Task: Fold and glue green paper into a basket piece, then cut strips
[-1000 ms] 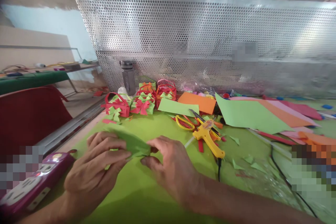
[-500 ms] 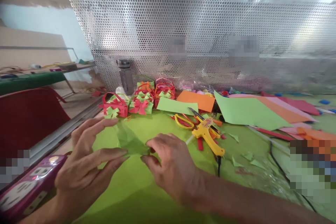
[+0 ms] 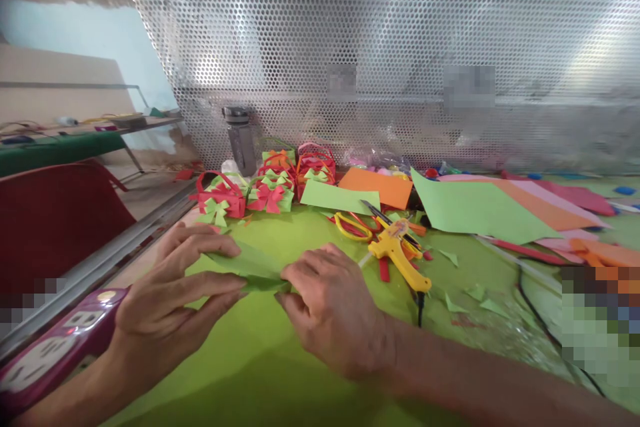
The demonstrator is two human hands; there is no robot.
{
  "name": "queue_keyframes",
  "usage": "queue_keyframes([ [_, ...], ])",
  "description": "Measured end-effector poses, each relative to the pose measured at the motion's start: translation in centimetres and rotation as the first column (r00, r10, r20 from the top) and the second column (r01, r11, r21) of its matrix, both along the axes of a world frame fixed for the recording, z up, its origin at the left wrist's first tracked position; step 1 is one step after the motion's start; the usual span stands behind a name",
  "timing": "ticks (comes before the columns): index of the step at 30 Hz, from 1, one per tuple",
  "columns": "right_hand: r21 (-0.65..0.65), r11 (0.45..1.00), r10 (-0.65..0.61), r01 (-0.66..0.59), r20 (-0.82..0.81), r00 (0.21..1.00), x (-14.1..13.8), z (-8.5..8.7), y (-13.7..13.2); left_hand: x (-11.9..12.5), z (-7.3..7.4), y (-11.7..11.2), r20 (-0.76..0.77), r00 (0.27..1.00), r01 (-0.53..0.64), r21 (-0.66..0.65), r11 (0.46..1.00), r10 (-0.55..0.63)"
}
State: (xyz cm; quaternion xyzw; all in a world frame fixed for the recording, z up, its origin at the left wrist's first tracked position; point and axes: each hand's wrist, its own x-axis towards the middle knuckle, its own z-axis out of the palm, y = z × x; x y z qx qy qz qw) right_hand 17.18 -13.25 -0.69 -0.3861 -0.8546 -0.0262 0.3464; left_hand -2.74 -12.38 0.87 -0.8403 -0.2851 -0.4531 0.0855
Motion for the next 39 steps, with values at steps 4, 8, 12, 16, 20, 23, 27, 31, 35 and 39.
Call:
queue_keyframes([
  [4,-0.02,1.0,-0.006,0.005,-0.015,1.0,0.1,0.0,0.1,-0.1,0.3,-0.1,-0.035,0.999,-0.011,0.039,0.999,0.012],
  [8,-0.066,0.998,-0.014,0.011,-0.048,0.999,0.1,0.1,0.1,0.0,0.2,-0.5,-0.037,0.999,-0.024,0.059,0.998,0.026],
  [12,-0.16,0.986,-0.067,0.053,-0.081,0.994,0.0,0.5,0.0,0.0,0.0,-0.8,-0.019,0.999,-0.038,0.086,0.996,0.04],
  [16,-0.232,0.971,-0.096,0.065,-0.126,0.987,-0.2,0.8,-0.2,0.1,0.1,-0.9,-0.016,1.0,-0.014,0.117,0.993,0.016],
  [20,-0.258,0.965,-0.095,0.051,-0.16,0.983,-0.1,0.9,-0.3,0.2,0.2,-1.0,-0.007,0.999,-0.036,0.138,0.99,0.037],
  [23,-0.274,0.961,-0.095,0.048,-0.163,0.982,0.0,0.9,-0.2,0.4,0.2,-1.0,-0.007,0.999,-0.046,0.146,0.988,0.048],
  [27,-0.257,0.966,-0.041,-0.015,-0.209,0.977,0.1,0.6,0.1,0.4,0.3,-1.0,0.0,1.0,-0.029,0.143,0.989,0.029],
  [31,-0.209,0.968,0.08,-0.14,-0.273,0.959,0.3,0.3,0.2,0.4,0.2,-0.9,-0.03,1.0,0.005,0.119,0.993,-0.002],
  [35,-0.151,0.969,0.149,-0.198,-0.287,0.946,0.3,0.6,-0.1,0.6,0.0,-1.1,-0.038,0.999,0.011,0.085,0.996,-0.008],
  [39,-0.122,0.972,0.165,-0.203,-0.266,0.95,0.1,0.7,-0.2,0.9,-0.1,-1.2,-0.011,1.0,0.013,0.065,0.998,-0.012],
])
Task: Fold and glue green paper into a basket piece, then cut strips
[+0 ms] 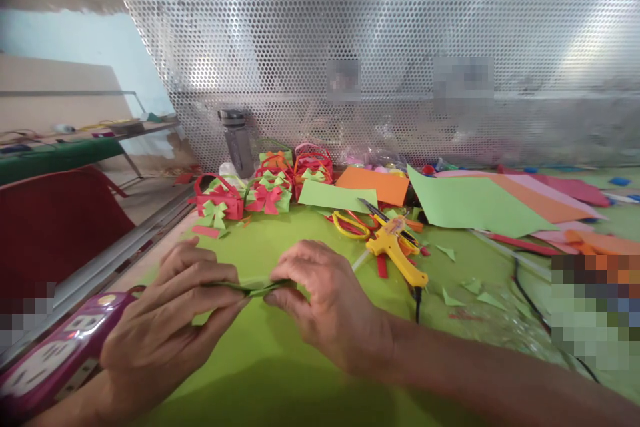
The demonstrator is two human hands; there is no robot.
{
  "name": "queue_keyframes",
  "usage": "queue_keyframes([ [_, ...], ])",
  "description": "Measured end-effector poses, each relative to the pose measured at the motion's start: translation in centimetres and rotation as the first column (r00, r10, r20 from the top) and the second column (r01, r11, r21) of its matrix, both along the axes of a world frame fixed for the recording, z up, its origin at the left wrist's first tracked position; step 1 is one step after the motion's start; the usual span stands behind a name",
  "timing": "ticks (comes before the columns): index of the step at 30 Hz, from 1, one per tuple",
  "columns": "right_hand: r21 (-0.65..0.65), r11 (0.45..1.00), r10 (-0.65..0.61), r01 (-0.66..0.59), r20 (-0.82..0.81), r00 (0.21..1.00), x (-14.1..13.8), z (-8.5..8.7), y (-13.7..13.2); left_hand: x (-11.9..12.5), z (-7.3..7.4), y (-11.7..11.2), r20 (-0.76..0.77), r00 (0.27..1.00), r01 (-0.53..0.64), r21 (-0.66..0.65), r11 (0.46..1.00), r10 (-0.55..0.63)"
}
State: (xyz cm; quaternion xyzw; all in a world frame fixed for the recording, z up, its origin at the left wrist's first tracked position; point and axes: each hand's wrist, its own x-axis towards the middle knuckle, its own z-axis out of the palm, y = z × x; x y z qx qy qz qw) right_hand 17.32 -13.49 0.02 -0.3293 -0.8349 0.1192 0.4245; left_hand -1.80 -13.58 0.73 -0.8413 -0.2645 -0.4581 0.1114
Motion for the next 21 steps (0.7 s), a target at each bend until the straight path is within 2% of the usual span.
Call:
queue_keyframes([
  [6,0.025,0.999,0.02,-0.021,0.045,0.999,-0.2,-0.3,-0.1,0.4,-0.3,0.0,-0.031,0.999,-0.02,0.021,1.0,0.02],
  [10,0.059,0.998,0.009,-0.014,0.075,0.997,-0.1,-0.3,-0.1,0.7,-0.4,-0.2,-0.037,0.999,0.005,-0.021,1.0,-0.006],
  [13,0.008,1.0,-0.03,0.03,0.033,0.999,0.2,-0.2,0.3,0.3,0.0,-0.1,-0.008,1.0,-0.023,-0.023,0.999,0.023],
  [15,-0.052,0.996,-0.076,0.073,-0.052,0.996,0.5,-0.1,0.9,-0.3,0.2,0.2,0.071,0.993,-0.092,-0.029,0.995,0.094],
  [18,-0.122,0.985,-0.145,0.123,-0.195,0.97,1.0,0.0,1.8,-1.4,-0.2,1.1,0.277,0.945,-0.148,-0.116,0.982,0.176],
  [19,-0.153,0.979,-0.164,0.131,-0.227,0.96,1.1,0.1,2.1,-1.6,-0.5,1.4,0.331,0.929,-0.111,-0.174,0.978,0.165],
  [21,-0.226,0.964,-0.2,0.138,-0.281,0.939,1.4,0.1,2.5,-1.6,-1.3,1.9,0.336,0.928,-0.031,-0.357,0.934,0.16],
])
